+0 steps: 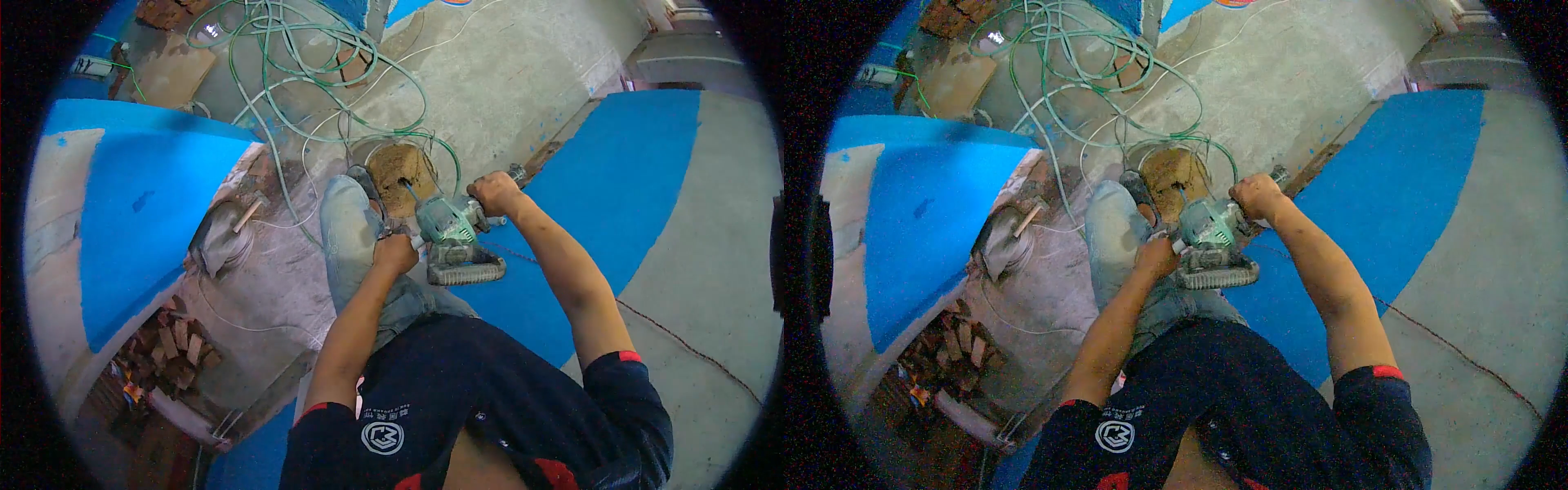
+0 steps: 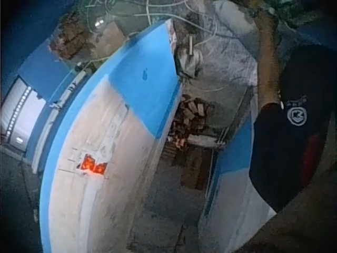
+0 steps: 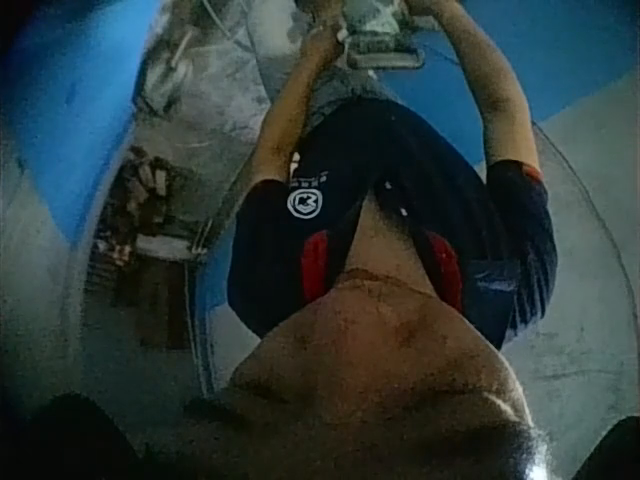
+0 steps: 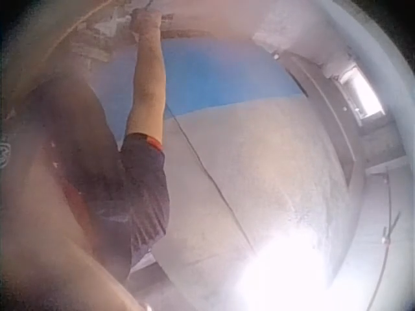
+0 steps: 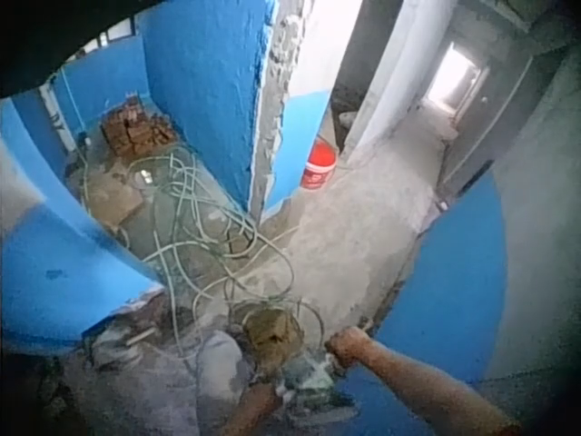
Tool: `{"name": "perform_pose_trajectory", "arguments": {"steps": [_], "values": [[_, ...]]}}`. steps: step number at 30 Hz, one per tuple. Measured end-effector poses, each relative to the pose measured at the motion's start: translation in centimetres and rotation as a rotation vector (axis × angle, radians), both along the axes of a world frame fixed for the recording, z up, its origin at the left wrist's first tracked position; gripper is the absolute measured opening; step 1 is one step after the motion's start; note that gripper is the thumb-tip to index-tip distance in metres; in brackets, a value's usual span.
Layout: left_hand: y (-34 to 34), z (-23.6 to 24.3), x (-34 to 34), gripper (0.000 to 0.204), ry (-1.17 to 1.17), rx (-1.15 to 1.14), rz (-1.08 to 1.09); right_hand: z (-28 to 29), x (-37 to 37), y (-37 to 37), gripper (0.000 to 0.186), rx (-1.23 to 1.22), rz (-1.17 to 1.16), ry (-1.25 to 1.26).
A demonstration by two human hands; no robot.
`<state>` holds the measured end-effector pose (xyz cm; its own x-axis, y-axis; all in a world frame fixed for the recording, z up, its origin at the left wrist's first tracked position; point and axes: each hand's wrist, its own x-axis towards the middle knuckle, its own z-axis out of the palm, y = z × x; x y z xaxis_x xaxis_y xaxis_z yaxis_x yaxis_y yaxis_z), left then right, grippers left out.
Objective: The person uses a power mixer to mix a substance in a bucket, pours water from a bottle into the bucket, and then uses a glue applicator on a PVC pipe while sitting on the floor.
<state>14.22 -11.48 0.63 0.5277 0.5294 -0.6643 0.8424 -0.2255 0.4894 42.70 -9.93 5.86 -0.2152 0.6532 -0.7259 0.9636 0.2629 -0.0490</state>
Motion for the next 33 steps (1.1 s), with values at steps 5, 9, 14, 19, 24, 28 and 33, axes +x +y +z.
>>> {"name": "perform_pose_trajectory", "arguments": {"steps": [5,9,14,19,24,28,33], "values": [[0.5,1.1,0.4,0.027,0.018,-0.074,-0.051,0.0,0.2,0.6,0.030,-0.052,0.025,-0.031],[0.9,2.3,0.7,0.025,0.020,-0.102,-0.081,0.1,0.3,0.3,0.035,-0.029,0.014,-0.045],[0.7,1.0,0.3,0.029,0.055,-0.117,-0.054,1.0,-0.2,0.9,0.037,-0.076,0.000,-0.020],[0.6,1.1,0.9,0.033,0.048,-0.152,-0.070,0.1,0.4,0.2,0.030,-0.070,0.018,-0.058],[-0.3,-0.3,0.9,0.031,0.066,-0.140,-0.027,-1.0,0.4,-0.5,0.017,0.054,0.030,-0.013],[-0.8,-1.3,0.6,0.031,-0.021,-0.070,-0.019,-0.9,0.3,-0.2,0.023,0.049,0.021,-0.013],[-0.9,-1.4,0.7,0.028,-0.036,-0.035,-0.011,-0.7,0.1,-0.1,0.022,0.038,0.016,-0.010]]}}
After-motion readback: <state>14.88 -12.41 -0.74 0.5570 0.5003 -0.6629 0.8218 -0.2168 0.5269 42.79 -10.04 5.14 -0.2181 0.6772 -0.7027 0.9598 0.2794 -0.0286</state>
